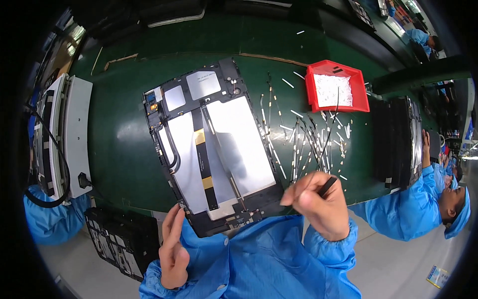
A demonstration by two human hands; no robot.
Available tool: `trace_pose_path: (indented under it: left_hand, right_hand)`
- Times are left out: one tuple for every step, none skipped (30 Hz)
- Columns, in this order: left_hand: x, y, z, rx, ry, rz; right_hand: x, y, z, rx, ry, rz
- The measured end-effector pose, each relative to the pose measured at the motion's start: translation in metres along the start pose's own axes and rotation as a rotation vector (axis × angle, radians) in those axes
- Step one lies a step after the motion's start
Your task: The person assembles tablet components by picking up adhesive strips and ribbon cables, peeling off their protective backings, and attaching them onto tablet chassis by hand before stacking the units.
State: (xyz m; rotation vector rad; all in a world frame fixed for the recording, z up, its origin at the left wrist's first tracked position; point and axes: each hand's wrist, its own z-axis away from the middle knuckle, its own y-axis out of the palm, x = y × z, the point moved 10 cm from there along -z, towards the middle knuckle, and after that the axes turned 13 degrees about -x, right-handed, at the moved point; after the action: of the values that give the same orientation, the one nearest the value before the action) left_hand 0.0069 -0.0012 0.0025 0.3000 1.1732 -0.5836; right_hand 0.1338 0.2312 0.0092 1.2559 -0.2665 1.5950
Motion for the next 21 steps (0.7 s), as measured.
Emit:
trace_pose_path:
  left_hand:
    - [0.000, -0.001, -0.001, -0.018, -0.022, 0.068]
    - [0.000, -0.002, -0.002, -0.035, -0.043, 0.137]
    - [0.005, -0.005, -0.005, -0.033, -0.047, 0.138]
    - [0.009, -0.004, -0.008, 0.035, -0.074, 0.302]
    - [0.012, -0.003, -0.010, 0.103, -0.100, 0.466]
    - [0.017, -0.006, -0.013, 0.108, -0.105, 0.466]
    - [0.027, -0.009, -0.017, 0.089, -0.193, 0.555]
    - [0.037, -0.009, -0.020, 0.071, -0.283, 0.643]
    - [0.041, -0.009, -0.022, 0.065, -0.289, 0.645]
    - [0.037, -0.011, -0.027, 0.037, -0.193, 0.583]
    - [0.031, -0.013, -0.030, 0.010, -0.098, 0.520]
    - [0.029, -0.010, -0.032, 0.015, -0.100, 0.525]
    - [0.023, -0.012, -0.034, -0.012, -0.028, 0.408]
    - [0.018, -0.012, -0.036, -0.038, 0.044, 0.291]
    - [0.015, -0.014, -0.038, -0.073, 0.133, 0.256]
    - [0.018, -0.012, -0.040, -0.072, 0.130, 0.260]
    - [0.016, -0.014, -0.042, -0.096, 0.179, 0.219]
    - [0.013, -0.015, -0.043, -0.117, 0.228, 0.178]
    - [0.011, -0.014, -0.046, -0.132, 0.251, 0.161]
    - [0.011, -0.013, -0.048, -0.128, 0.249, 0.164]
    - [0.011, -0.013, -0.049, -0.136, 0.266, 0.151]
  right_hand:
    - [0.003, 0.016, 0.001, 0.015, -0.074, 0.116]
    - [0.004, 0.028, 0.002, 0.053, -0.108, 0.163]
    - [0.001, 0.035, 0.004, 0.042, -0.095, 0.201]
    - [0.000, 0.043, 0.008, 0.030, -0.082, 0.236]
    - [0.000, 0.059, 0.011, 0.095, -0.119, 0.240]
    - [-0.004, 0.071, 0.015, 0.094, -0.098, 0.218]
    - [-0.012, 0.080, 0.017, 0.150, -0.091, 0.278]
    - [-0.020, 0.089, 0.020, 0.205, -0.085, 0.339]
    - [-0.024, 0.103, 0.019, 0.246, -0.123, 0.470]
    - [-0.025, 0.117, 0.017, 0.286, -0.168, 0.601]
    - [-0.030, 0.125, 0.016, 0.282, -0.129, 0.719]
    - [-0.033, 0.127, 0.015, 0.276, -0.130, 0.725]
    - [-0.030, 0.133, 0.015, 0.293, -0.266, 0.813]
    - [-0.028, 0.138, 0.016, 0.310, -0.402, 0.899]
    - [-0.027, 0.142, 0.017, 0.316, -0.515, 0.944]
    - [-0.029, 0.142, 0.017, 0.316, -0.514, 0.950]
    - [-0.033, 0.143, 0.017, 0.334, -0.531, 1.040]
    - [-0.036, 0.144, 0.017, 0.349, -0.549, 1.131]
    - [-0.037, 0.145, 0.017, 0.345, -0.548, 1.136]
    - [-0.036, 0.145, 0.016, 0.333, -0.551, 1.148]
    - [-0.036, 0.146, 0.015, 0.317, -0.556, 1.160]
